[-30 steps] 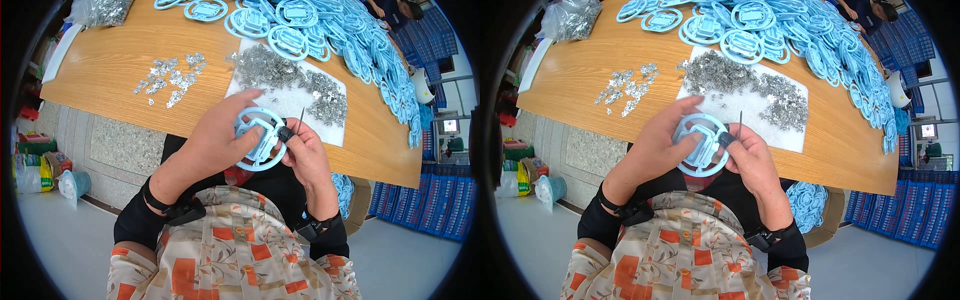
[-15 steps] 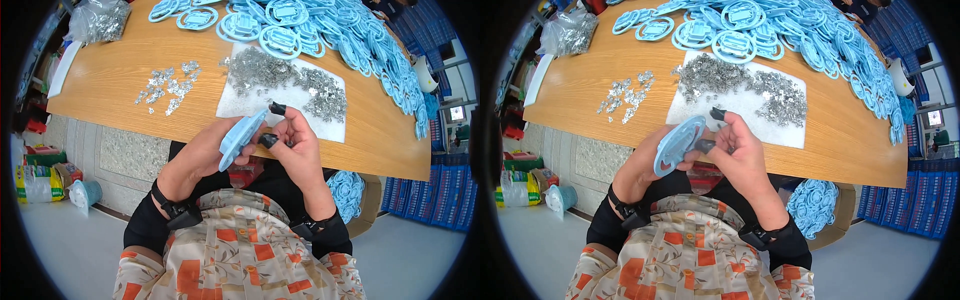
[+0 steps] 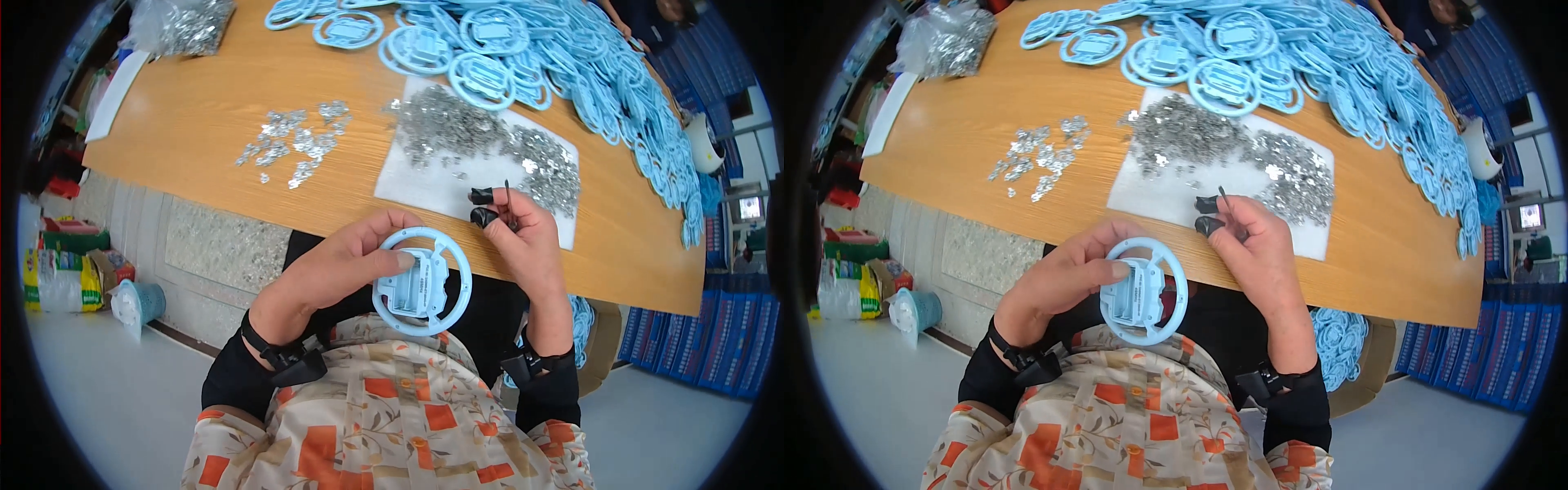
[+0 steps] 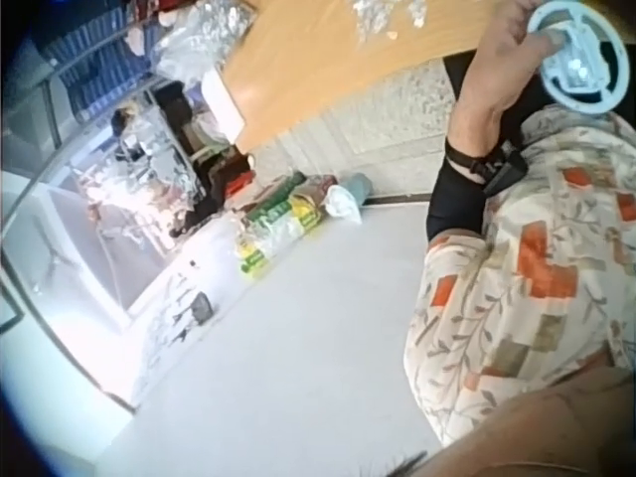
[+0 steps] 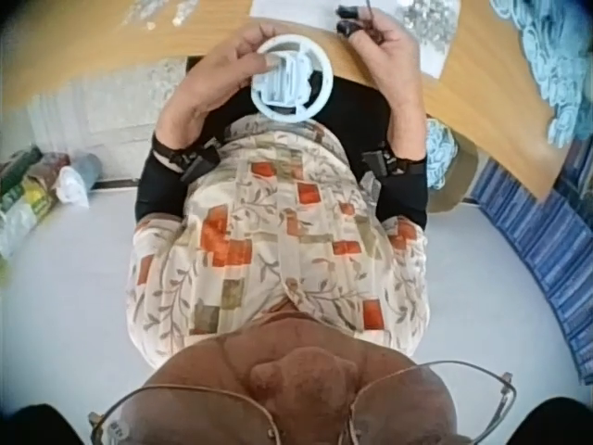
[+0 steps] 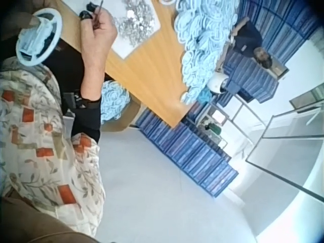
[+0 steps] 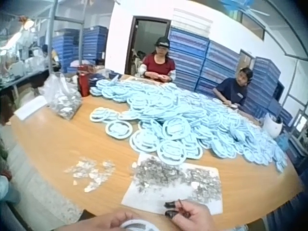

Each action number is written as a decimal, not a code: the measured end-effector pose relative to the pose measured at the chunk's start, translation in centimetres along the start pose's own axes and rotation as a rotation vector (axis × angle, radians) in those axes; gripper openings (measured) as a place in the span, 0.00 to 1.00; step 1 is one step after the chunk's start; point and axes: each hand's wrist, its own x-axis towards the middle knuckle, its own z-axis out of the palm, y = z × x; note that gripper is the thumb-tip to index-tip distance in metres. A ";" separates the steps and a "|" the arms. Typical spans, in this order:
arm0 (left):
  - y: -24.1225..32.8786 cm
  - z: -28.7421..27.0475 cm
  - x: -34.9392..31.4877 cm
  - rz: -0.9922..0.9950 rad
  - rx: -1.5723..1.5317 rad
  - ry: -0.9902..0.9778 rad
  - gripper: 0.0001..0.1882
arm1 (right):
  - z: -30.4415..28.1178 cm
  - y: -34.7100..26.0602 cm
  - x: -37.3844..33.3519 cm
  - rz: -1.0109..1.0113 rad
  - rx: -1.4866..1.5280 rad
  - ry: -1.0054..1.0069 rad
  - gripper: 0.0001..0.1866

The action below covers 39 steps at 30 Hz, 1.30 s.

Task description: The person picks up a blue plastic steering wheel and inserts two metal contacts into the battery compartment, using a small tool to press them into place. After completing the assembly, they place the wheel into a box and reach for another one.

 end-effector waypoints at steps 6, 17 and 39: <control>0.4 -1.3 -3.4 0.075 0.064 0.141 0.23 | 7.2 -4.1 4.1 -0.298 -0.308 -0.147 0.12; 0.4 -4.5 -7.7 0.123 0.046 0.187 0.21 | 14.1 -5.7 6.4 -0.630 -0.812 -0.271 0.13; -1.0 -5.8 -7.2 0.140 0.044 0.108 0.19 | 12.8 -6.5 6.6 -0.814 -0.993 -0.402 0.15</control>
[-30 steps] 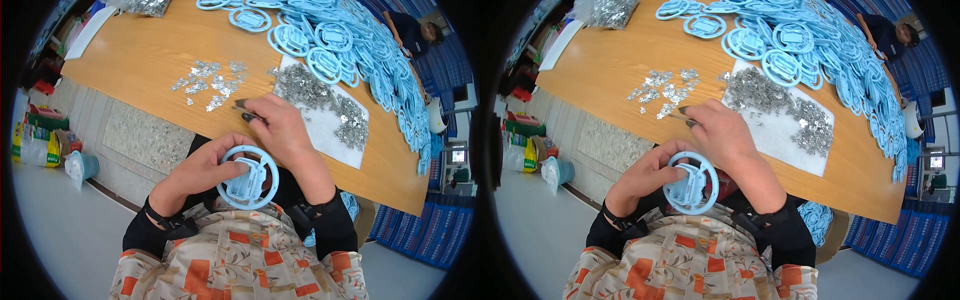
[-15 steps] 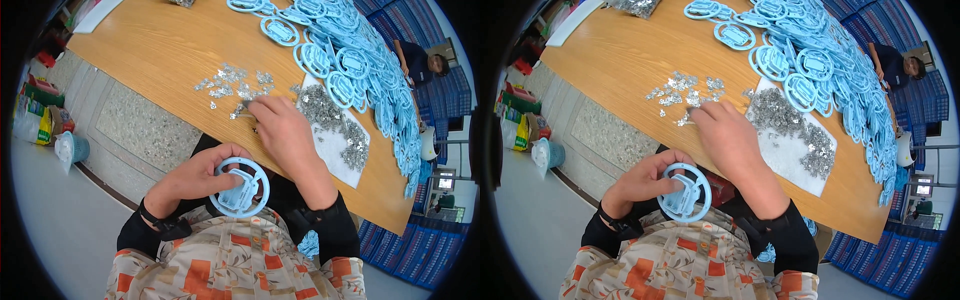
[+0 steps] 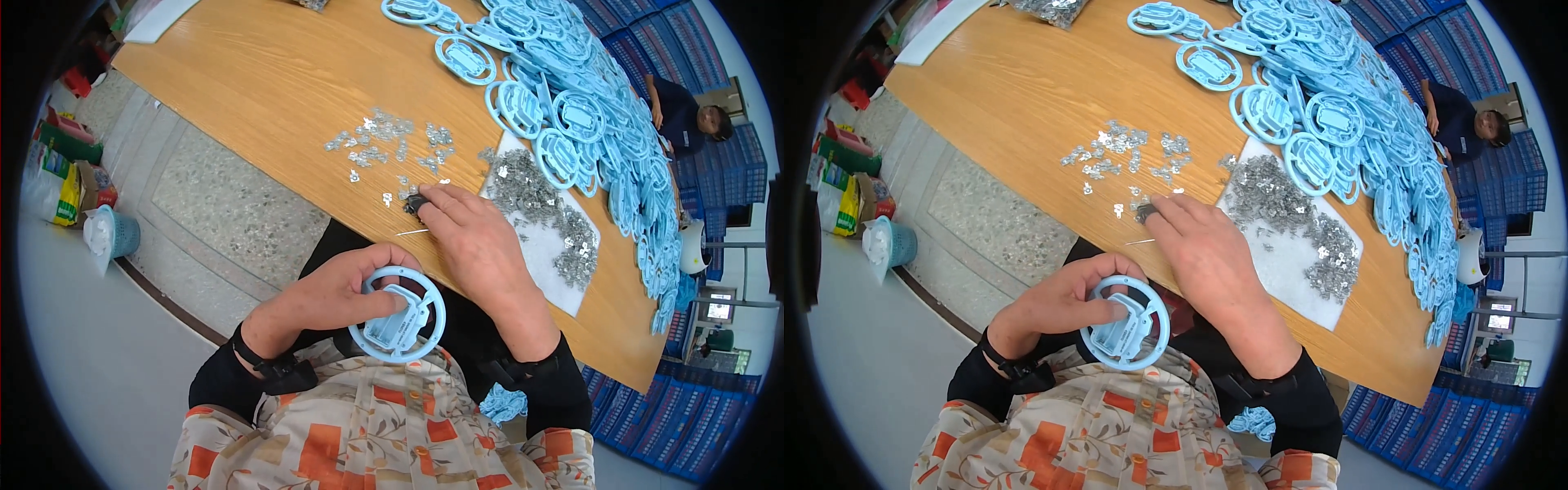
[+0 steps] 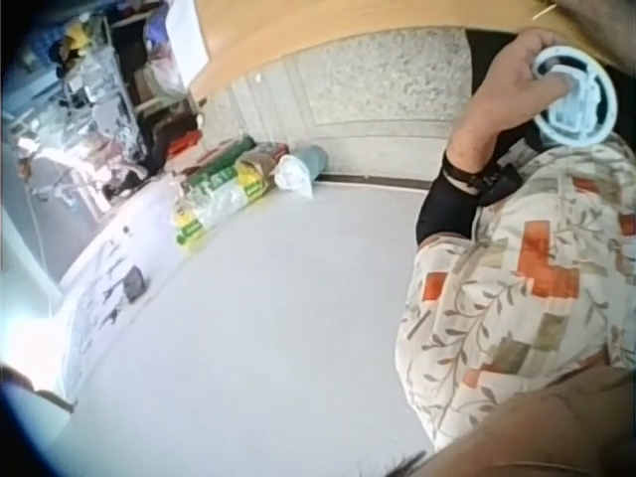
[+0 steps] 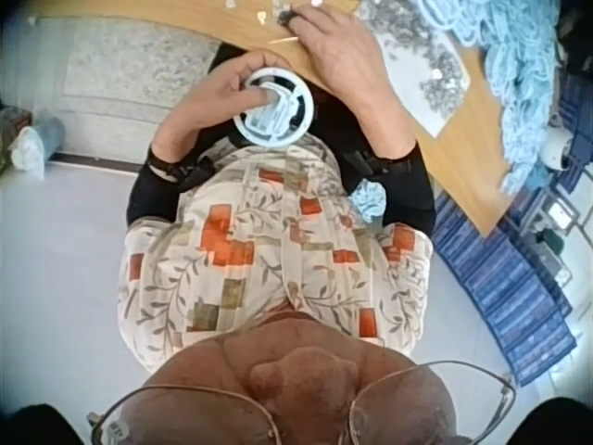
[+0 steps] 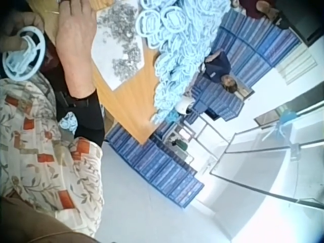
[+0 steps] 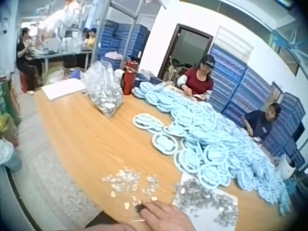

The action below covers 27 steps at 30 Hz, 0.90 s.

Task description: The person picks up a blue plastic steering wheel and inserts two metal contacts into the battery compartment, using a small tool to press them into place. After completing the assembly, they place the wheel into a box and reach for another one.

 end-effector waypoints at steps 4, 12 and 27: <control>0.0 0.3 0.1 0.020 0.006 0.001 0.19 | -0.3 0.7 1.2 0.011 0.081 0.039 0.14; -0.3 0.3 0.0 0.002 0.041 0.009 0.19 | 1.2 1.9 2.6 0.051 0.001 0.074 0.14; -0.4 0.3 0.3 0.007 -0.010 -0.004 0.18 | -2.4 3.9 1.5 0.392 0.503 0.000 0.16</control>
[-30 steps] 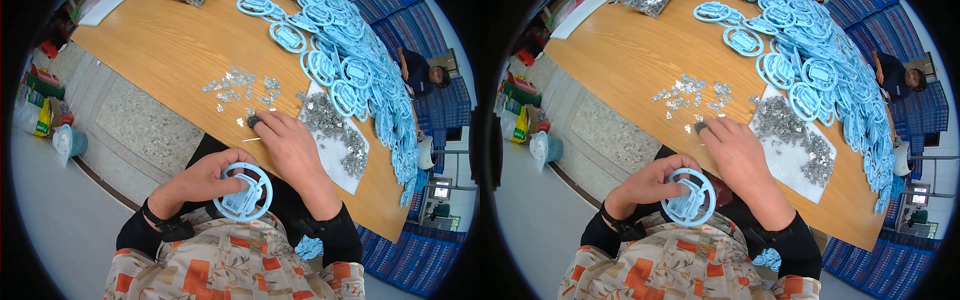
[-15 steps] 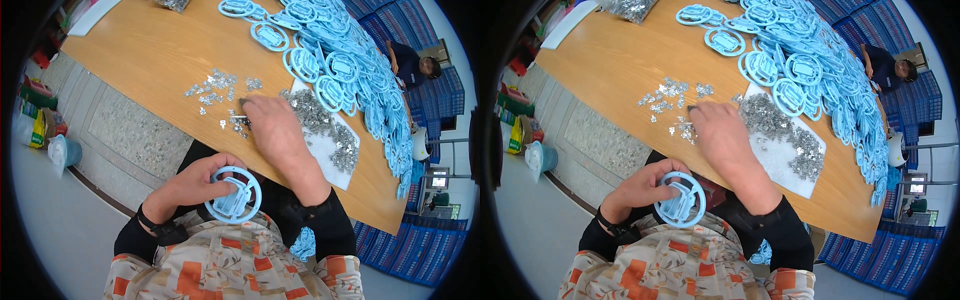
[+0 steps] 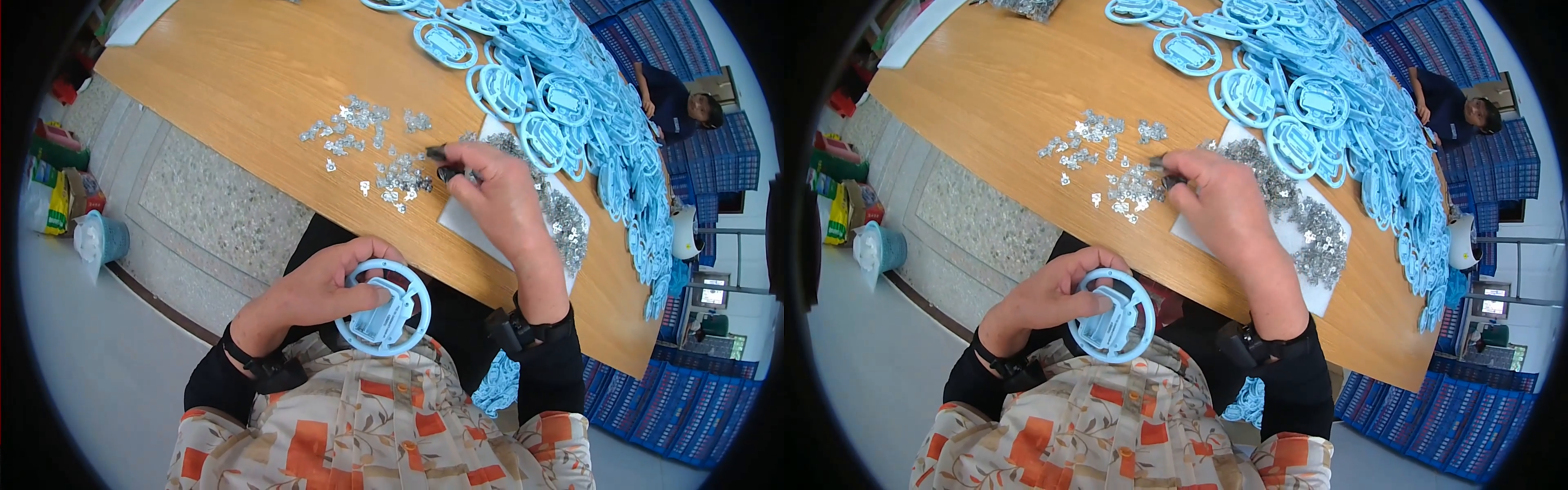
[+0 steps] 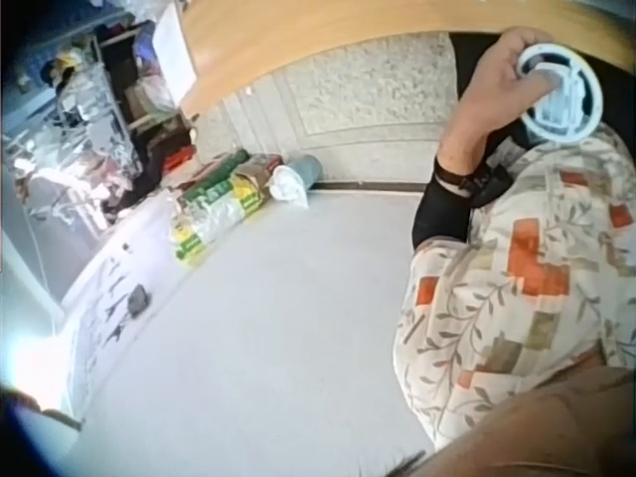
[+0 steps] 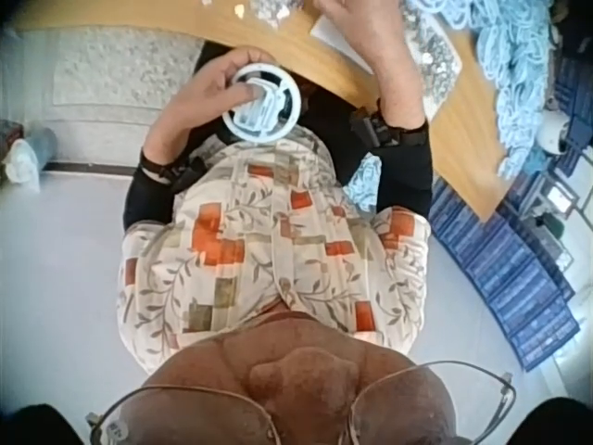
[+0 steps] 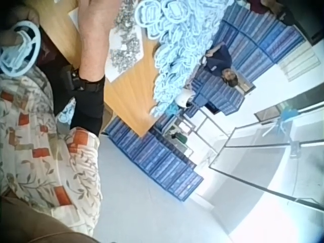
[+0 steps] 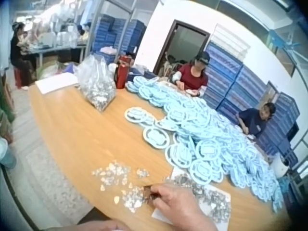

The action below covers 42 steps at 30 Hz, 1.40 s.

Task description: The person picks up a blue plastic steering wheel and inserts two metal contacts into the battery compartment, using a small tool to press them into place. After completing the assembly, they place the wheel into a box and reach for another one.

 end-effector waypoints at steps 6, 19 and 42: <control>-0.3 0.0 0.1 -0.002 0.019 -0.009 0.18 | 2.5 -0.1 -1.0 -0.270 -0.237 0.064 0.11; -0.7 0.1 0.1 0.014 0.031 -0.011 0.18 | 5.1 -1.6 4.6 -0.445 -0.388 0.110 0.16; -0.9 -1.2 -0.6 0.014 0.043 0.007 0.19 | 2.1 -0.9 1.7 -0.356 -0.343 0.056 0.15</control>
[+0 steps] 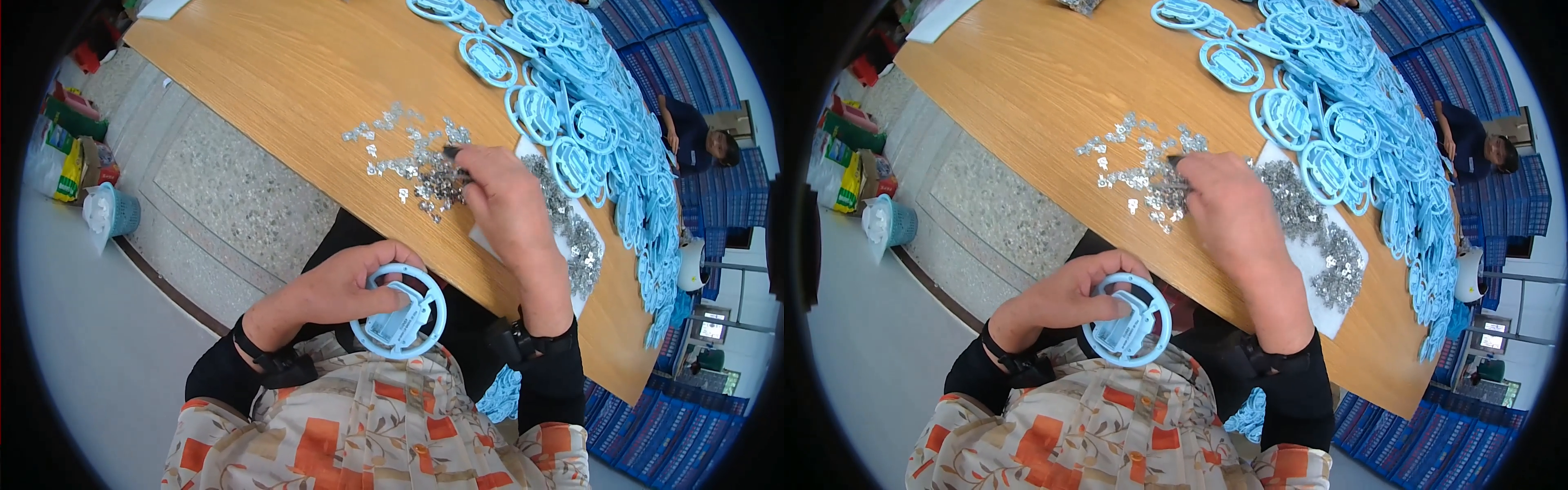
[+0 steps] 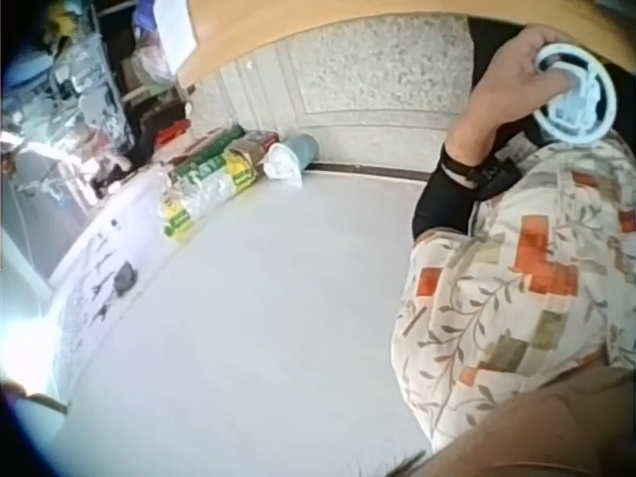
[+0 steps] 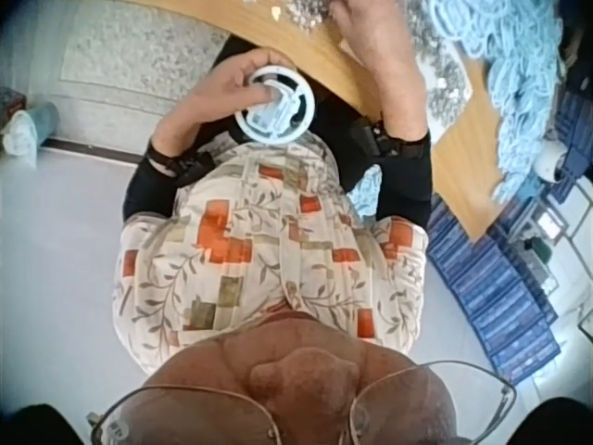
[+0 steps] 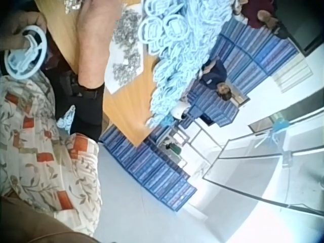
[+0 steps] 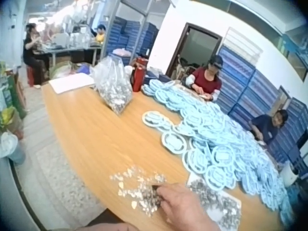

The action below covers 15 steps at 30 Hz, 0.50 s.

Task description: The person picks up a blue plastic steering wheel and inserts two metal contacts into the battery compartment, using a small tool to press them into place. After completing the assembly, they place the wheel into a box and reach for another one.

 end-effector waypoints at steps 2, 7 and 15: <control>-0.1 0.1 -0.1 0.026 -0.012 0.012 0.18 | -0.3 0.8 -0.8 0.197 0.141 0.099 0.14; 0.2 0.7 0.0 -0.002 -0.045 0.007 0.18 | -1.1 0.4 -2.4 0.294 0.245 0.031 0.14; 0.3 1.2 0.4 -0.055 -0.018 -0.019 0.19 | 1.1 -0.8 -4.2 -0.004 -0.018 -0.013 0.15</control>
